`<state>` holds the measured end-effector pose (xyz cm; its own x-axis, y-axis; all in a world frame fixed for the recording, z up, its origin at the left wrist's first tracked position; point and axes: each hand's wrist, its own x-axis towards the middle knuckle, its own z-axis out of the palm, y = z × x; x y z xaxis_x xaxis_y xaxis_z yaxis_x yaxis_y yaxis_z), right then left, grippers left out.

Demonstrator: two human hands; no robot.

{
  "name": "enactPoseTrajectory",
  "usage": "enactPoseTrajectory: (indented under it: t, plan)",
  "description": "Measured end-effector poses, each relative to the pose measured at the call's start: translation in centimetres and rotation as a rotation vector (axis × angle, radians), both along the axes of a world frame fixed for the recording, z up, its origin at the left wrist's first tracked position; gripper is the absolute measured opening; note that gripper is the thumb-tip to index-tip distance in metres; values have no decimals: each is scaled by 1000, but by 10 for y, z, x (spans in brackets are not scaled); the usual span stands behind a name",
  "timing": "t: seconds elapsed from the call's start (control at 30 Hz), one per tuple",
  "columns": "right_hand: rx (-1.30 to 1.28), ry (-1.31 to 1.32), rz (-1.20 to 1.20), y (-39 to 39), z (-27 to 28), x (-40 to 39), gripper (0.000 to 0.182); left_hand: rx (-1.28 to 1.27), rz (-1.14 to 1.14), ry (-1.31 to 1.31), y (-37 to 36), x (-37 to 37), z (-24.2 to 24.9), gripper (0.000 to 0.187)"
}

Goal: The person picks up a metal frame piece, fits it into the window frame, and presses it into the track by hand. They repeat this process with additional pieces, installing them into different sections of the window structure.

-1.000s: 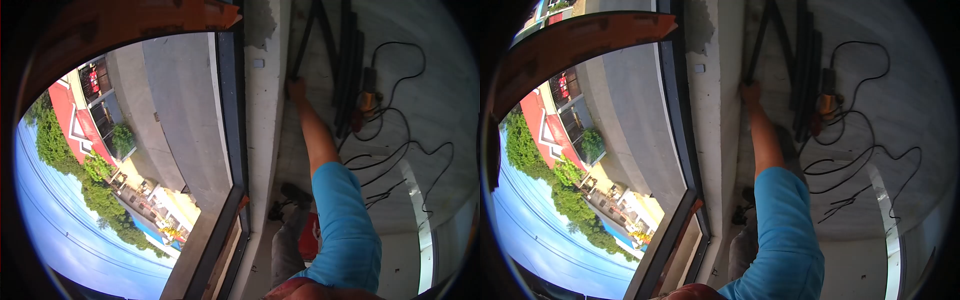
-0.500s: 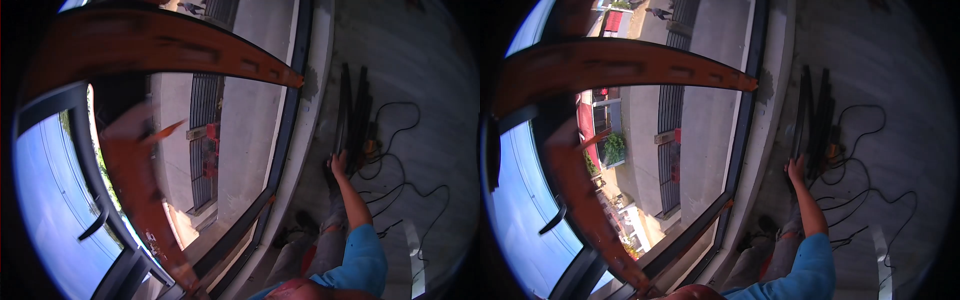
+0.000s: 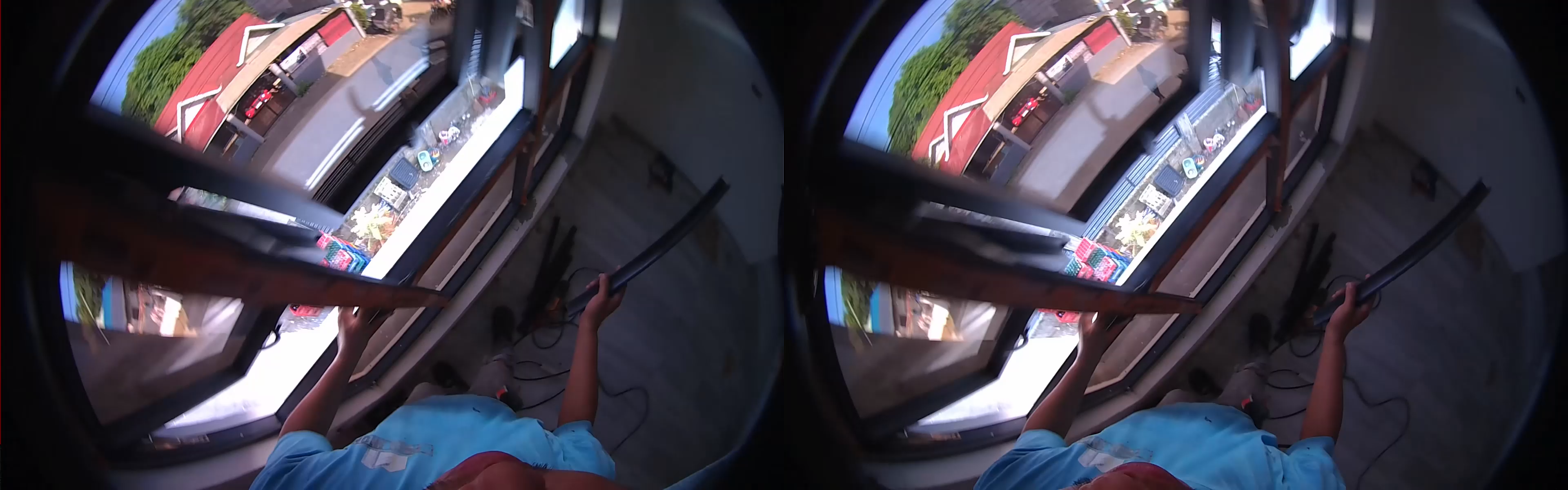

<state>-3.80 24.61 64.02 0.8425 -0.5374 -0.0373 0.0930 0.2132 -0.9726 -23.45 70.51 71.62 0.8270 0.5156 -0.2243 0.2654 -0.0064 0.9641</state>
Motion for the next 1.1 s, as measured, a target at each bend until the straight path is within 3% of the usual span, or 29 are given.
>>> enactPoseTrajectory:
  t: [0.07,0.1,0.17,0.23,0.27,0.37,0.43,0.47,0.5,0.57,0.63,0.77,0.9,0.97,1.0,1.03,1.1]
  plan:
    - [-39,-158,39,27,43,-26,52,808,-39,-52,8,-13,-13,52]
    - [-59,-285,48,43,60,-44,55,766,26,-117,-14,-16,27,45]
    - [48,-387,125,74,109,-81,54,620,-8,-288,-35,-45,53,39]
    - [165,-477,205,102,156,-112,53,597,-191,-407,-42,-82,72,36]
    - [139,-527,229,111,173,-121,52,480,-292,-374,-47,-94,81,39]
    - [155,-635,369,159,220,-175,49,453,-434,-445,-50,-132,98,49]
    - [314,-547,530,201,225,-220,49,544,-399,-447,-50,-152,138,54]
    - [291,-573,628,224,221,-241,50,704,-369,-465,-48,-160,151,55]
    - [270,-601,730,245,218,-256,51,868,-333,-479,-46,-166,156,56]
    - [315,-721,905,286,235,-282,48,831,-342,-426,-30,-180,132,57]
    - [476,-652,1059,313,236,-295,51,784,-367,-374,-16,-199,123,58]
    - [263,-856,1380,343,254,-274,48,664,-65,-220,16,-243,95,56]
    - [-313,-1256,1690,371,347,-244,49,717,319,-176,57,-269,69,56]
    - [-266,-1037,2031,393,382,-243,43,451,438,-87,75,-274,72,56]
    - [-284,-1052,2164,410,399,-244,32,464,524,-215,89,-272,57,58]
    - [-81,-601,2242,418,404,-260,23,483,616,-342,101,-269,44,60]
    - [-472,-1343,1943,455,416,-268,21,-93,936,-656,110,-259,51,67]
